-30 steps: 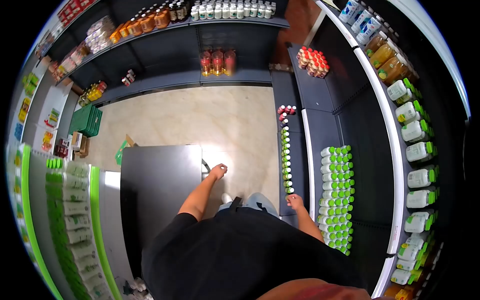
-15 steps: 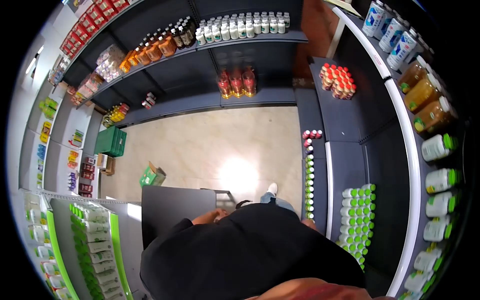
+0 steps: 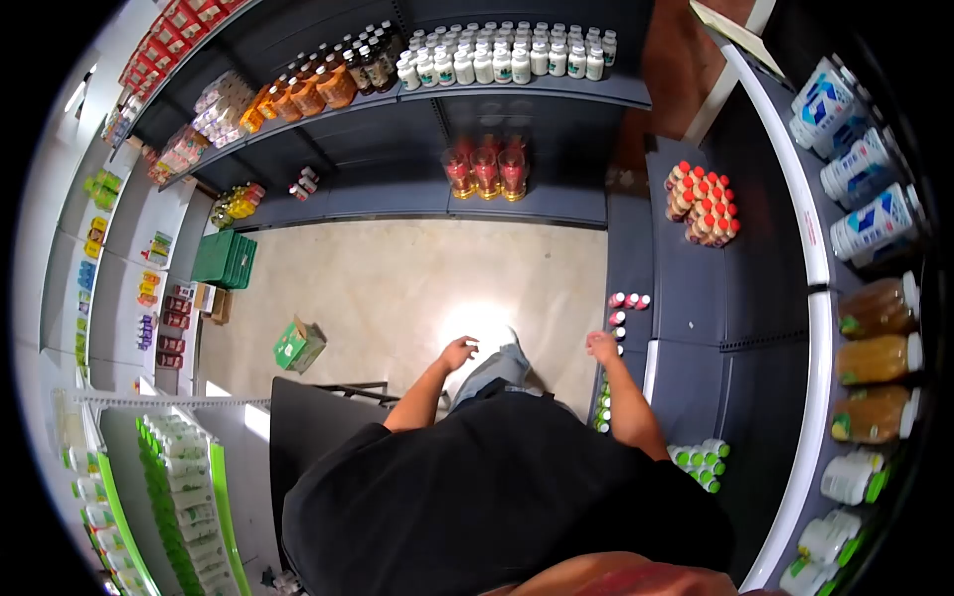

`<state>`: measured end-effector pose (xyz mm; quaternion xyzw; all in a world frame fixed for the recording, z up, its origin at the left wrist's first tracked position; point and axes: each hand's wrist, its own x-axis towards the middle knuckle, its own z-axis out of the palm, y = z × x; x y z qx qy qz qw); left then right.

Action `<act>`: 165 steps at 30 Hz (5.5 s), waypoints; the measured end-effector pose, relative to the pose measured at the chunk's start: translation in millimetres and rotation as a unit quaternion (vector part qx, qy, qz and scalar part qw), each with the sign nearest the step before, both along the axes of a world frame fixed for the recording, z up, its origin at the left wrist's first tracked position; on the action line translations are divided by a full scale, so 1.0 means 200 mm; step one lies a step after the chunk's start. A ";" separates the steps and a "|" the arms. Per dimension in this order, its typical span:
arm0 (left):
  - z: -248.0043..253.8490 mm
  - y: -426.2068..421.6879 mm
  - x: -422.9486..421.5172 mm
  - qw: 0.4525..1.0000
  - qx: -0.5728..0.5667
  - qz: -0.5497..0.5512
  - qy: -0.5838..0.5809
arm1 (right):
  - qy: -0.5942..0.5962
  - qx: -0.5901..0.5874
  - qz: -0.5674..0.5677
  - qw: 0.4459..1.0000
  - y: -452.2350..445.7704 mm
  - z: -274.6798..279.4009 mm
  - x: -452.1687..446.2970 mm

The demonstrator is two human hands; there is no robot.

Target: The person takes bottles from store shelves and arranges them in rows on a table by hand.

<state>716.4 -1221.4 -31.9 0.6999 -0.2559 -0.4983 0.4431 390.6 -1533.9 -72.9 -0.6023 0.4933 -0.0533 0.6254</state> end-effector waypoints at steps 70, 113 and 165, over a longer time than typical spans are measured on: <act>1.30 -3.75 1.49 0.919 -0.254 0.099 -0.284 | -0.285 -0.341 -0.012 0.896 -3.09 1.26 2.51; 0.38 -1.75 1.07 0.984 0.064 0.164 0.004 | -0.060 -0.134 0.865 0.479 -1.29 0.68 2.93; 0.30 -0.81 -0.22 0.461 -0.022 0.848 0.259 | -0.012 0.031 0.894 -0.446 1.25 -0.13 2.70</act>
